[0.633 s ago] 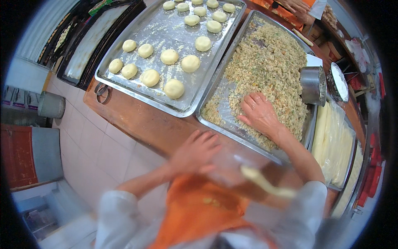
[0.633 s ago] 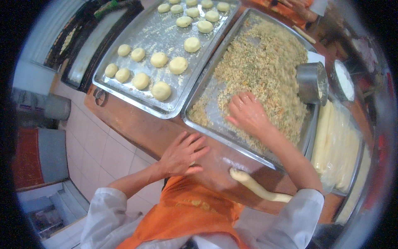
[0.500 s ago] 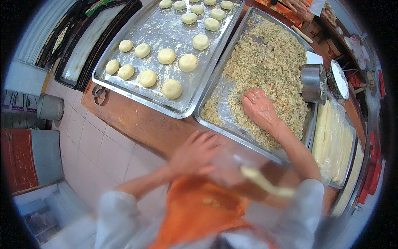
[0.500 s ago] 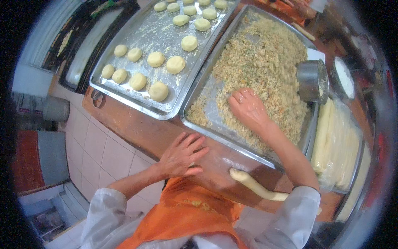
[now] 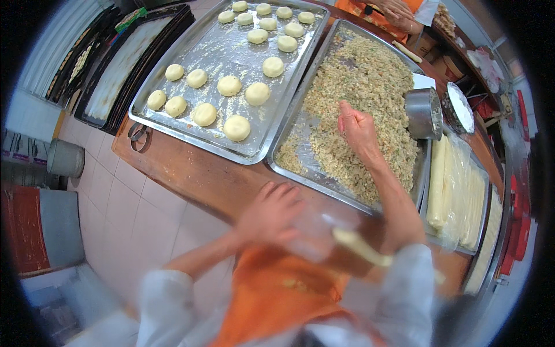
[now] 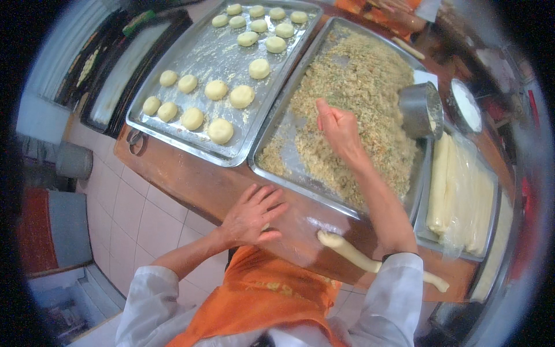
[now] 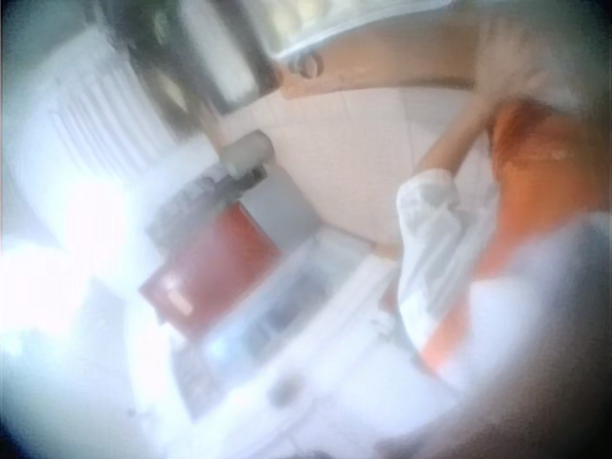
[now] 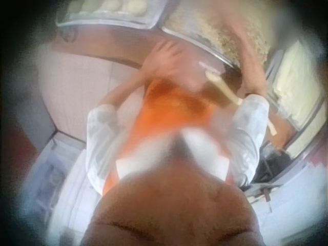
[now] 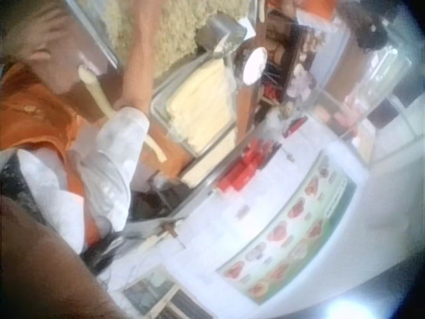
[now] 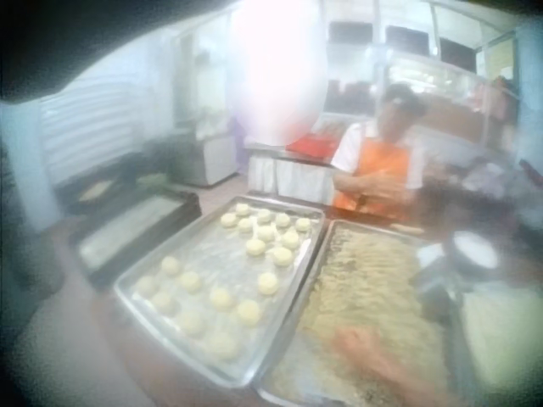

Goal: The person forms small buns by hand, filling them with a mixture from a tray and placing them onto a baking sheet.

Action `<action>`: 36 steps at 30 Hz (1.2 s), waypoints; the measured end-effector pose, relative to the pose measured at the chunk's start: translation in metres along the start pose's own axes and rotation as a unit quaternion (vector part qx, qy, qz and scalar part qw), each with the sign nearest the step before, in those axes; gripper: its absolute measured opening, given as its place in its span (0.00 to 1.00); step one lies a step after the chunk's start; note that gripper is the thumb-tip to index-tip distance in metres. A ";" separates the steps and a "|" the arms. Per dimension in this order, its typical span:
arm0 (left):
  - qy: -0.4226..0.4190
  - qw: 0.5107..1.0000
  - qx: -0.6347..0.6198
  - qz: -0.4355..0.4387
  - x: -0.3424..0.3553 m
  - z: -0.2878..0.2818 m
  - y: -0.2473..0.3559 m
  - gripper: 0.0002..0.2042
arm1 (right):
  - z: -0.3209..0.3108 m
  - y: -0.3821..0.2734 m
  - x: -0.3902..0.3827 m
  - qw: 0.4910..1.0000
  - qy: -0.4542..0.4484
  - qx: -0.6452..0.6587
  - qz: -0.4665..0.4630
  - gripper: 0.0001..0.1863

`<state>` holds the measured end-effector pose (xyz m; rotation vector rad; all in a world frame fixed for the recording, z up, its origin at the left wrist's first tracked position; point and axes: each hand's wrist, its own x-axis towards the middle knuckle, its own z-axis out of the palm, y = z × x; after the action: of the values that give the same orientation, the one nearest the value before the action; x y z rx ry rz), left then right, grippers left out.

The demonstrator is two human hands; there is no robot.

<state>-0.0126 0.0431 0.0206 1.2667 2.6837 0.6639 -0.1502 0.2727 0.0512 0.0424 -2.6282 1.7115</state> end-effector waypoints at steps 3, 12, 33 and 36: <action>0.013 1.000 -0.020 0.000 -0.002 -0.003 0.001 0.28 | -0.008 -0.005 -0.022 0.999 -0.023 -0.044 -0.014 0.14; -0.120 0.987 -0.036 -0.105 -0.012 -0.026 0.002 0.19 | -0.039 0.006 -0.059 0.904 -0.025 -0.369 -0.214 0.18; 0.015 0.325 -0.933 -0.152 0.052 -0.039 0.019 0.29 | -0.042 0.021 -0.026 0.987 0.119 -0.091 -0.066 0.11; 0.036 0.340 -0.924 -0.170 0.069 -0.035 0.025 0.30 | -0.044 0.004 -0.036 0.987 0.151 0.024 -0.046 0.14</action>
<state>-0.0493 0.0967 0.0692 -0.1588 0.4300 2.2582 -0.1147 0.3151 0.0649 -0.0867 -2.3321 1.6066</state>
